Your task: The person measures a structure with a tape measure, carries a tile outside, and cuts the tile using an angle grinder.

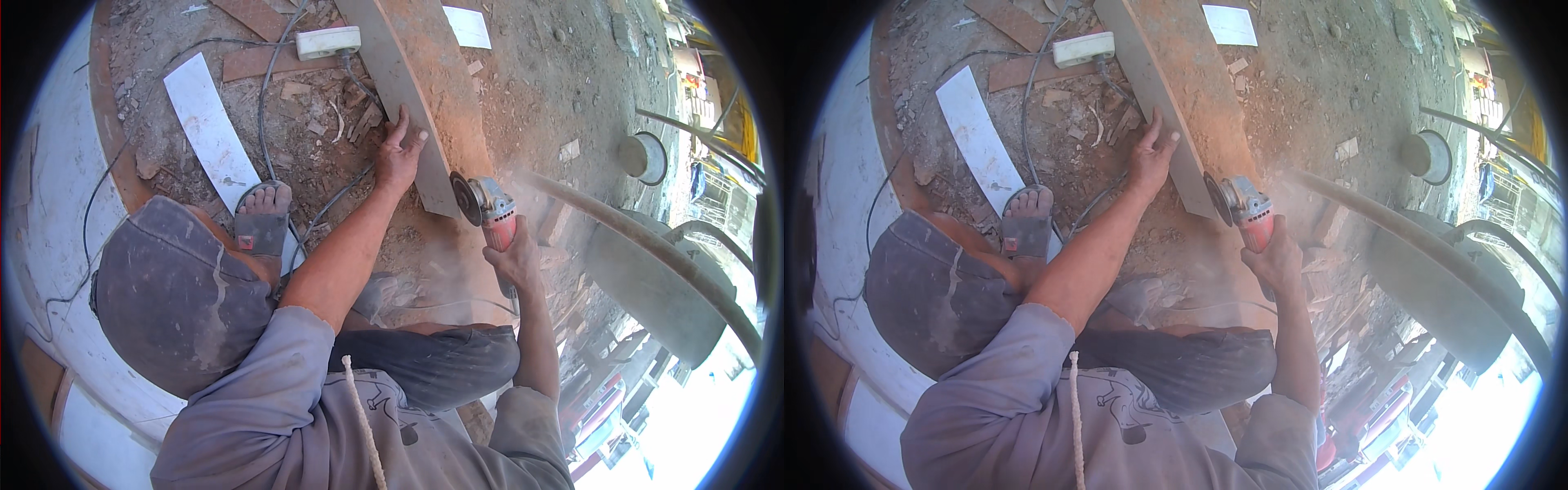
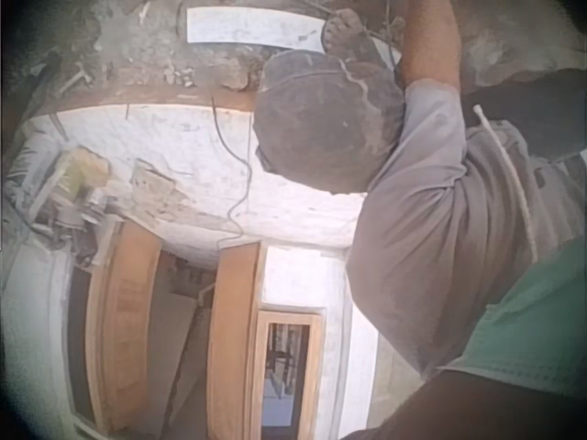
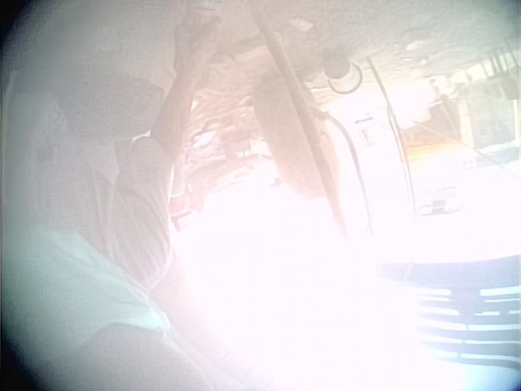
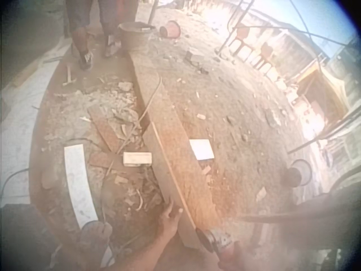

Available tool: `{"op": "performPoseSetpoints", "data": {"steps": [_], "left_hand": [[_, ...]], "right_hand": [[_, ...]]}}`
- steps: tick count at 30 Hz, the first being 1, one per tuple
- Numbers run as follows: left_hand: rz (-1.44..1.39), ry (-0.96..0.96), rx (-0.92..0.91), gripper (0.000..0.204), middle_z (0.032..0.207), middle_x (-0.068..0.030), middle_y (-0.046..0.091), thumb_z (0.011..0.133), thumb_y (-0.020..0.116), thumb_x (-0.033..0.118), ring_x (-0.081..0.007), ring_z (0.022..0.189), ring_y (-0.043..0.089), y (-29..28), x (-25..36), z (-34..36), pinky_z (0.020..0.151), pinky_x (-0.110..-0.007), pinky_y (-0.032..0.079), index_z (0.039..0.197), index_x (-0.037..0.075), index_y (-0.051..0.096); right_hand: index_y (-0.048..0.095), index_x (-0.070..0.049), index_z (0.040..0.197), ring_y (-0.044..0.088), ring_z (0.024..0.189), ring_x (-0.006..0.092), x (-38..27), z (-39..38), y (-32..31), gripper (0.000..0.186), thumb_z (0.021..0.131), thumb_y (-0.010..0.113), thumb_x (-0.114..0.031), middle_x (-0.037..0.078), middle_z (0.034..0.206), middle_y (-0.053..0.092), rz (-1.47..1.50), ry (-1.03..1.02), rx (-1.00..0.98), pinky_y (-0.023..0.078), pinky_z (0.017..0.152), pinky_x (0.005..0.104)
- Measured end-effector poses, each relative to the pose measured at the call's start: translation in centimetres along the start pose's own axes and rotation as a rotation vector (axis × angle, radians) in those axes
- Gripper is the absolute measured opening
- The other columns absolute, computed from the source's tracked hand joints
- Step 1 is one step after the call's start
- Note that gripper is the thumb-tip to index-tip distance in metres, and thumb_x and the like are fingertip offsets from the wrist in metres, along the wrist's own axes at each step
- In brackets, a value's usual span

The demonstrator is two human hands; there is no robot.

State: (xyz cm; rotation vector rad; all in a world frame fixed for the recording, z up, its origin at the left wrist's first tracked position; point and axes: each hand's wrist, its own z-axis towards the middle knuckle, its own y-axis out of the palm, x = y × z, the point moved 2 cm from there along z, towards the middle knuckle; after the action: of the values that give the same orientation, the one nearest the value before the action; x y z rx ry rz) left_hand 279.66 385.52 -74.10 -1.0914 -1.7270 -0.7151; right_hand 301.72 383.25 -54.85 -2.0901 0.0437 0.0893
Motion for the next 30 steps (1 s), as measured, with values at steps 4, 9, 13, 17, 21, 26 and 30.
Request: {"op": "performPoseSetpoints", "data": {"steps": [4, 9, 13, 17, 21, 26, 30], "left_hand": [[-0.001, 0.016, 0.011, 0.066, 0.143, -0.0133, 0.056, 0.097, 0.067, 0.031, -0.0142, 0.126, 0.055, 0.0, 0.1, -0.1, 0.103, -0.028, 0.044, 0.154, 0.019, 0.036], [-0.128, -0.005, -0.048, 0.072, 0.151, -0.0368, 0.033, 0.092, 0.067, 0.047, -0.039, 0.146, 0.031, -0.1, -0.8, 0.2, 0.114, -0.035, 0.034, 0.154, 0.031, 0.034], [-0.108, 0.012, -0.028, 0.069, 0.145, -0.0299, 0.047, 0.091, 0.069, 0.047, -0.0338, 0.137, 0.047, -0.2, -1.3, 0.6, 0.109, -0.035, 0.041, 0.152, 0.03, 0.039], [-0.005, 0.018, -0.007, 0.067, 0.137, -0.0173, 0.06, 0.09, 0.068, 0.051, -0.0291, 0.124, 0.06, -0.4, -0.9, 0.6, 0.101, -0.036, 0.048, 0.149, 0.032, 0.043], [0.036, 0.014, -0.009, 0.066, 0.137, -0.0147, 0.06, 0.091, 0.065, 0.056, -0.031, 0.124, 0.06, -0.4, -1.1, 0.6, 0.101, -0.037, 0.048, 0.149, 0.034, 0.042], [0.051, 0.036, -0.005, 0.065, 0.138, -0.0171, 0.058, 0.092, 0.063, 0.054, -0.0316, 0.125, 0.059, -0.4, -1.4, 0.7, 0.102, -0.037, 0.048, 0.15, 0.035, 0.04], [0.099, 0.069, 0.009, 0.063, 0.139, -0.0208, 0.057, 0.094, 0.062, 0.051, -0.0328, 0.125, 0.058, -0.5, -1.1, 0.6, 0.102, -0.037, 0.047, 0.151, 0.034, 0.04]], "right_hand": [[0.046, -0.003, 0.11, 0.065, 0.09, 0.047, 0.2, 0.2, 0.2, 0.059, 0.063, 0.073, -0.026, 0.026, 0.091, 0.067, 0.009, -0.013, 0.007, 0.051, 0.078, 0.0523], [0.047, -0.002, 0.109, 0.065, 0.09, 0.0469, -0.4, 0.3, -0.1, 0.058, 0.063, 0.074, -0.025, 0.026, 0.092, 0.067, 0.023, -0.017, 0.006, 0.051, 0.079, 0.0519], [0.048, -0.002, 0.108, 0.065, 0.091, 0.0469, -0.5, 0.5, 0.0, 0.057, 0.063, 0.074, -0.025, 0.027, 0.092, 0.067, 0.056, -0.036, 0.01, 0.051, 0.079, 0.0519], [0.048, -0.002, 0.107, 0.065, 0.09, 0.0473, -0.6, 0.6, -0.1, 0.056, 0.063, 0.074, -0.025, 0.027, 0.091, 0.067, 0.057, -0.012, 0.007, 0.051, 0.078, 0.0518], [0.047, -0.002, 0.107, 0.066, 0.089, 0.0472, -0.9, 0.7, -0.2, 0.056, 0.063, 0.074, -0.025, 0.027, 0.09, 0.067, 0.048, -0.009, 0.006, 0.051, 0.078, 0.0515], [0.047, -0.002, 0.107, 0.065, 0.089, 0.0473, -1.1, 0.9, -0.2, 0.056, 0.063, 0.074, -0.025, 0.027, 0.09, 0.067, 0.046, -0.016, 0.012, 0.051, 0.078, 0.0517], [0.047, -0.002, 0.106, 0.065, 0.089, 0.0475, -1.6, 0.8, -0.5, 0.055, 0.063, 0.074, -0.024, 0.027, 0.09, 0.066, 0.049, -0.017, 0.013, 0.051, 0.078, 0.0521]]}}
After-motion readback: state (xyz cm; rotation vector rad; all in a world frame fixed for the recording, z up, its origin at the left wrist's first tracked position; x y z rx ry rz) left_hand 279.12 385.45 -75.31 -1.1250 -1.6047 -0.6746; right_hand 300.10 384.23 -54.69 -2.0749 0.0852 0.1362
